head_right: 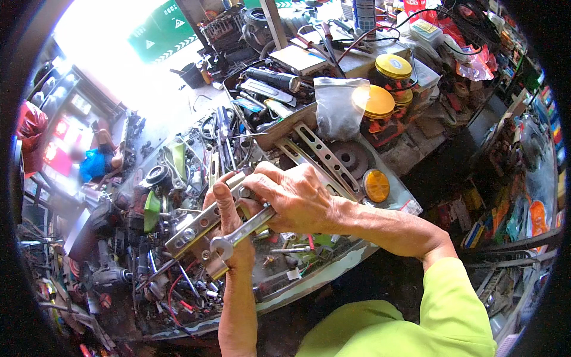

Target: The person assembles a metal bracket by inserting bolts and tightening them with a wrench. They repeatedly adjust the bracket and bolts, then place the assembled bracket on a shelf among other parts.

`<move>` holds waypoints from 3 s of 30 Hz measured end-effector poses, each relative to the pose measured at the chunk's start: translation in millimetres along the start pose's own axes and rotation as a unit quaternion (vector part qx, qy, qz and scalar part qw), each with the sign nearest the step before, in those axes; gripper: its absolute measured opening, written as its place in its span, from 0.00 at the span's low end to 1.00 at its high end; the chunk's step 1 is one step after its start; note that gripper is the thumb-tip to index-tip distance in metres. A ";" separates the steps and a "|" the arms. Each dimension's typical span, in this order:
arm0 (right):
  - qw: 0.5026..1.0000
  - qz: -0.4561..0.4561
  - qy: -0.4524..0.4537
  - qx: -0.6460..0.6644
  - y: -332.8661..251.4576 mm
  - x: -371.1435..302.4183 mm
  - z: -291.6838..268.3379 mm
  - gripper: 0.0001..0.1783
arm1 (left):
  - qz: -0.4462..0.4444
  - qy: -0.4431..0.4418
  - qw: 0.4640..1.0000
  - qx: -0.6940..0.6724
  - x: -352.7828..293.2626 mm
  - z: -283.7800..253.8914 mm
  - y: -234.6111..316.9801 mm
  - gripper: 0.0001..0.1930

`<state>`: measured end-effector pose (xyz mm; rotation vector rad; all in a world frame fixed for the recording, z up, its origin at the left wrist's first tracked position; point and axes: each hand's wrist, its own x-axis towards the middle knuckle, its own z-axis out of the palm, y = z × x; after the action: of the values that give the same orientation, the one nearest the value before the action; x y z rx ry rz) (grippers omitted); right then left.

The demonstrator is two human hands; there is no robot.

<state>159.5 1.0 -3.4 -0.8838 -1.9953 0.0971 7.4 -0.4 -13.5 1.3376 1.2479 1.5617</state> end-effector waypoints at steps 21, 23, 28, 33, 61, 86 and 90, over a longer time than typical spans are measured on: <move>0.999 0.017 0.033 -0.023 -0.5 0.0 0.1 0.17 | -0.065 -0.038 0.994 -0.080 -3.0 3.3 11.3 0.21; 0.999 -0.003 0.035 -0.021 0.3 1.1 1.7 0.18 | -0.025 -0.026 0.997 -0.062 -0.7 2.5 2.6 0.21; 0.999 0.002 0.040 -0.011 -5.8 2.9 -0.6 0.24 | -0.028 -0.033 0.996 -0.074 -0.6 1.2 5.9 0.20; 0.999 0.012 0.008 -0.033 -1.0 -0.4 -3.3 0.21 | -0.062 -0.038 0.991 -0.109 -2.9 5.1 17.1 0.21; 0.999 -0.028 0.021 -0.019 1.1 0.0 1.2 0.25 | -0.029 0.000 0.998 -0.057 -0.1 3.5 -2.5 0.20; 1.000 -0.016 0.003 -0.013 -4.2 1.5 0.0 0.22 | -0.011 0.014 0.999 -0.042 0.8 1.0 -4.7 0.20; 1.000 0.000 0.015 -0.006 -5.9 2.8 -0.7 0.22 | -0.029 0.004 0.999 -0.030 -0.7 2.2 4.5 0.20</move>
<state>156.0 -1.8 1.4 -0.8867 -1.9707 0.0724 10.0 -1.9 -9.4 1.2487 1.2237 1.5534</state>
